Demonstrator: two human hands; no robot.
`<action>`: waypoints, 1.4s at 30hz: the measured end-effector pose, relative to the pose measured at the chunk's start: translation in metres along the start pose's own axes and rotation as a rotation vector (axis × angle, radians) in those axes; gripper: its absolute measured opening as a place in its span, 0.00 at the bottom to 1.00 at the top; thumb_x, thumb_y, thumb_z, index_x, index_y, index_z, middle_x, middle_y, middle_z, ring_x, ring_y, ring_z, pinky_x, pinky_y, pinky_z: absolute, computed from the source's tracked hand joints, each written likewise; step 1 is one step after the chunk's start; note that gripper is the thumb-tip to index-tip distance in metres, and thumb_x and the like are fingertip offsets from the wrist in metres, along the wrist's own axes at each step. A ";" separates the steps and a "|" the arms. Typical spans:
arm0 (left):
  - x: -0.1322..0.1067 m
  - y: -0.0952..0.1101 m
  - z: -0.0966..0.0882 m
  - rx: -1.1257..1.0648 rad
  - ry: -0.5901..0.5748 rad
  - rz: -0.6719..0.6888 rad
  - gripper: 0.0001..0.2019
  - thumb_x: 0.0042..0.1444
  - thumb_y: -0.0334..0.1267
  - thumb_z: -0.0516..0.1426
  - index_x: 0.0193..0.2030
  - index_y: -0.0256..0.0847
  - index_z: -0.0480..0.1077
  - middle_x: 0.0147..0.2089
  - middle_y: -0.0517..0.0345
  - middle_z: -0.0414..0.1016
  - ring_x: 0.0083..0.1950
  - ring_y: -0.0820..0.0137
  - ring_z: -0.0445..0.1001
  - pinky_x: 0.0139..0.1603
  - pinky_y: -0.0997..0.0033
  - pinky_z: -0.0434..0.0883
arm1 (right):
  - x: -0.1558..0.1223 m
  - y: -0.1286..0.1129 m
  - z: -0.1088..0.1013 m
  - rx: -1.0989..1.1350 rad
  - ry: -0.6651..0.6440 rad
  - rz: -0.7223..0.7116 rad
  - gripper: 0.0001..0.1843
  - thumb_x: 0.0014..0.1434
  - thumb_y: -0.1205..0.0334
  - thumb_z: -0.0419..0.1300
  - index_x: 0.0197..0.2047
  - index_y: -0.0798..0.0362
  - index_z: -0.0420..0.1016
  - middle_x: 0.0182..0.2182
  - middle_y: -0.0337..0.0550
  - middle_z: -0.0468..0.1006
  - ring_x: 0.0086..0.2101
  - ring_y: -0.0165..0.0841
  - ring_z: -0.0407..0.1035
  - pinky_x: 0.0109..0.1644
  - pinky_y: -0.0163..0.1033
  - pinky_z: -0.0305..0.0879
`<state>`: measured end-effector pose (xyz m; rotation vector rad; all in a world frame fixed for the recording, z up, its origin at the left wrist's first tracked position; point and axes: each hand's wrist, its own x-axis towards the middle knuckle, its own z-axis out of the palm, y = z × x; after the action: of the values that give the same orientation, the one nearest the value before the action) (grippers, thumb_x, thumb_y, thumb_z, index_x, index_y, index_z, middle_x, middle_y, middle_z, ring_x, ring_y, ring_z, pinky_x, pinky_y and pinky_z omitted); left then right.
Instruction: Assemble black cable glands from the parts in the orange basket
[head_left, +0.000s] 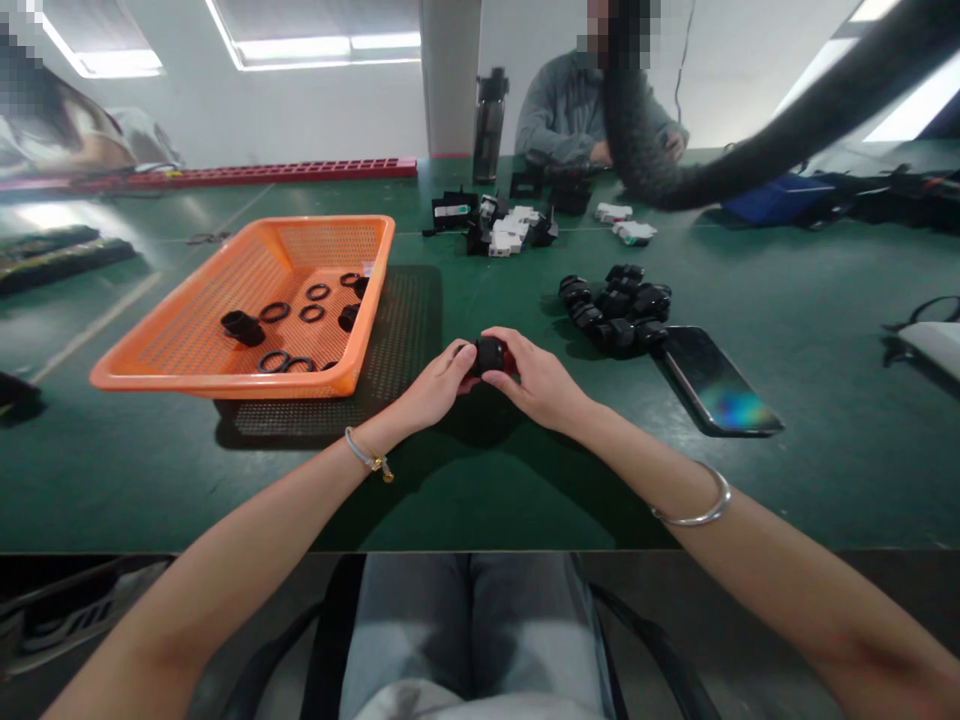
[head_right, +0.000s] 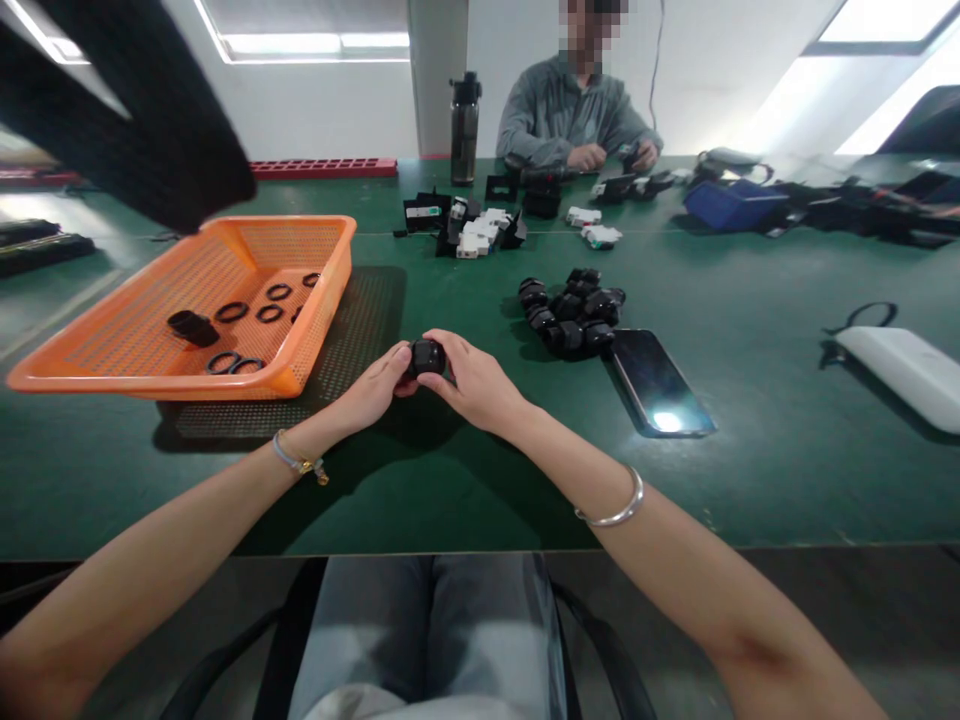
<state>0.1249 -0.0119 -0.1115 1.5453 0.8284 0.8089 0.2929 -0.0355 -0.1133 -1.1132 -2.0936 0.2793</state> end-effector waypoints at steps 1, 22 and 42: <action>0.000 0.000 0.000 -0.032 -0.009 -0.012 0.14 0.62 0.49 0.47 0.34 0.38 0.59 0.27 0.65 0.58 0.23 0.80 0.58 0.26 0.79 0.60 | 0.000 0.001 0.001 -0.018 0.000 -0.022 0.30 0.61 0.38 0.43 0.53 0.54 0.61 0.48 0.55 0.73 0.44 0.42 0.70 0.46 0.48 0.67; -0.009 -0.004 -0.003 0.302 0.038 0.273 0.17 0.61 0.53 0.46 0.44 0.39 0.58 0.37 0.57 0.65 0.36 0.72 0.66 0.38 0.70 0.66 | -0.006 -0.016 0.007 0.050 0.161 0.038 0.23 0.63 0.44 0.44 0.48 0.54 0.66 0.39 0.50 0.76 0.36 0.38 0.71 0.40 0.42 0.67; -0.006 0.003 -0.017 0.815 -0.030 0.348 0.18 0.57 0.48 0.53 0.50 0.38 0.61 0.47 0.47 0.69 0.46 0.60 0.69 0.50 0.58 0.67 | -0.003 -0.040 0.010 0.727 0.114 0.606 0.26 0.52 0.35 0.53 0.23 0.51 0.59 0.15 0.31 0.57 0.15 0.23 0.51 0.17 0.32 0.48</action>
<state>0.1073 -0.0089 -0.1068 2.4667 0.9370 0.7219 0.2622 -0.0602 -0.1019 -1.2136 -1.3104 1.1295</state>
